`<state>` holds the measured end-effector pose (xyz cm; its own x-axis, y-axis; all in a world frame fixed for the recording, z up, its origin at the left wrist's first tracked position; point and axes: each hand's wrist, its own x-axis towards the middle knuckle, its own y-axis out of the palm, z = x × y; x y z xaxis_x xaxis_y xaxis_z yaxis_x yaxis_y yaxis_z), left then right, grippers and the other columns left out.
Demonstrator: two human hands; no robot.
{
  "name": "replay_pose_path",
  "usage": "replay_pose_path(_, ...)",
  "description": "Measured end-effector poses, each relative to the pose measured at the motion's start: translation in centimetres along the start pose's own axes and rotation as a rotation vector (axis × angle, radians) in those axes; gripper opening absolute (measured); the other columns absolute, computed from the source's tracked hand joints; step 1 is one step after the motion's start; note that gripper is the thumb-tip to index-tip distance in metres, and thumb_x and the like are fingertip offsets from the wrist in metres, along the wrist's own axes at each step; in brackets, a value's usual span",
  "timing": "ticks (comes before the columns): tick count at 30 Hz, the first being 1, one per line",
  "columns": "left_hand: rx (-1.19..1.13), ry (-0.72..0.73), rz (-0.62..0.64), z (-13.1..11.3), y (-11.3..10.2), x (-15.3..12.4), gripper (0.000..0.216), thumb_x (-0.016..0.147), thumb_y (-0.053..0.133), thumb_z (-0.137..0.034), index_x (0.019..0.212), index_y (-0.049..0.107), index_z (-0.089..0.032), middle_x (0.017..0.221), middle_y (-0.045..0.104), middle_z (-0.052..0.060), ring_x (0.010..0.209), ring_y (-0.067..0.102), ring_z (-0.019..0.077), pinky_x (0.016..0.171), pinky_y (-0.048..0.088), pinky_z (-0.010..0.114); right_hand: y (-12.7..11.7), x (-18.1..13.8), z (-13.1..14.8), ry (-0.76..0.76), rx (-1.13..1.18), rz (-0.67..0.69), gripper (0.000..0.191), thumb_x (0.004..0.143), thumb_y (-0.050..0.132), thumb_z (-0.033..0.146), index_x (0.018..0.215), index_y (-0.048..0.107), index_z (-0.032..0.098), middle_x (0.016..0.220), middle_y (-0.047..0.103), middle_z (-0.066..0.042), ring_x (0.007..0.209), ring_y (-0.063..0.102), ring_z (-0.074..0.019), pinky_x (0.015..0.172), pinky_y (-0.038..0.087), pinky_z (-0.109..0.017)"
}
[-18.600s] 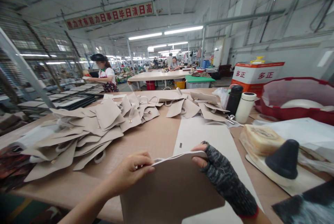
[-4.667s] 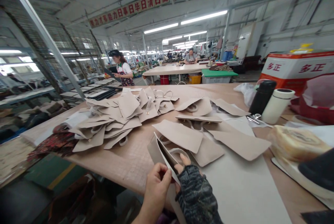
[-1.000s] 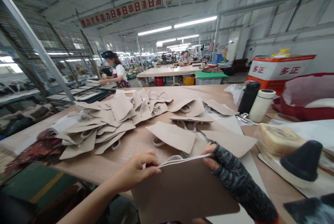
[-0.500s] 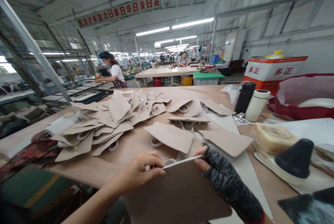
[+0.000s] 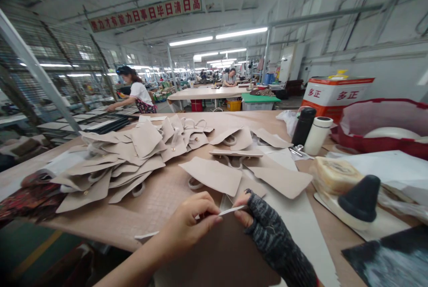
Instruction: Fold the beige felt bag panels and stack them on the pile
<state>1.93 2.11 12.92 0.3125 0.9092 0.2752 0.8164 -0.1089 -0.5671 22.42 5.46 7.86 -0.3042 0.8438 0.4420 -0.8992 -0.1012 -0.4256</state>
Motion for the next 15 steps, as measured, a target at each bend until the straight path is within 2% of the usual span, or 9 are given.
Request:
replay_pose_path(6,-0.044,0.023,0.009,-0.1,1.4,0.2,0.008,0.08,0.062,-0.015,0.076,0.069,-0.013,0.072,0.056,0.0,0.069,0.053,0.0121,0.062,0.039,0.02,0.7,-0.9,0.4,0.016,-0.021,-0.056,0.013,0.083,0.056,0.037,0.085,0.064,0.026,0.086,0.068,0.001,0.086,0.063,-0.0157,0.078,0.051,-0.02)
replay_pose_path(10,-0.051,0.057,0.008,0.5,1.8,-0.1,0.01,0.08,0.061,-0.016,0.076,0.07,-0.013,0.07,0.055,0.001,0.07,0.053,0.0127,0.062,0.039,0.02,1.1,-1.5,1.1,0.026,-0.074,-0.087,0.018,0.082,0.057,0.04,0.077,0.064,0.024,0.079,0.067,-0.001,0.08,0.063,-0.0174,0.071,0.051,-0.021)
replay_pose_path(15,-0.113,-0.019,0.051,2.6,0.9,-1.6,0.008,0.076,0.063,-0.012,0.073,0.069,-0.013,0.071,0.057,0.0,0.07,0.054,0.0127,0.064,0.039,0.021,-0.4,-3.3,1.7,0.083,-0.129,-0.344,0.021,0.08,0.058,0.044,0.073,0.062,0.025,0.076,0.063,-0.001,0.075,0.059,-0.0183,0.071,0.049,-0.026)
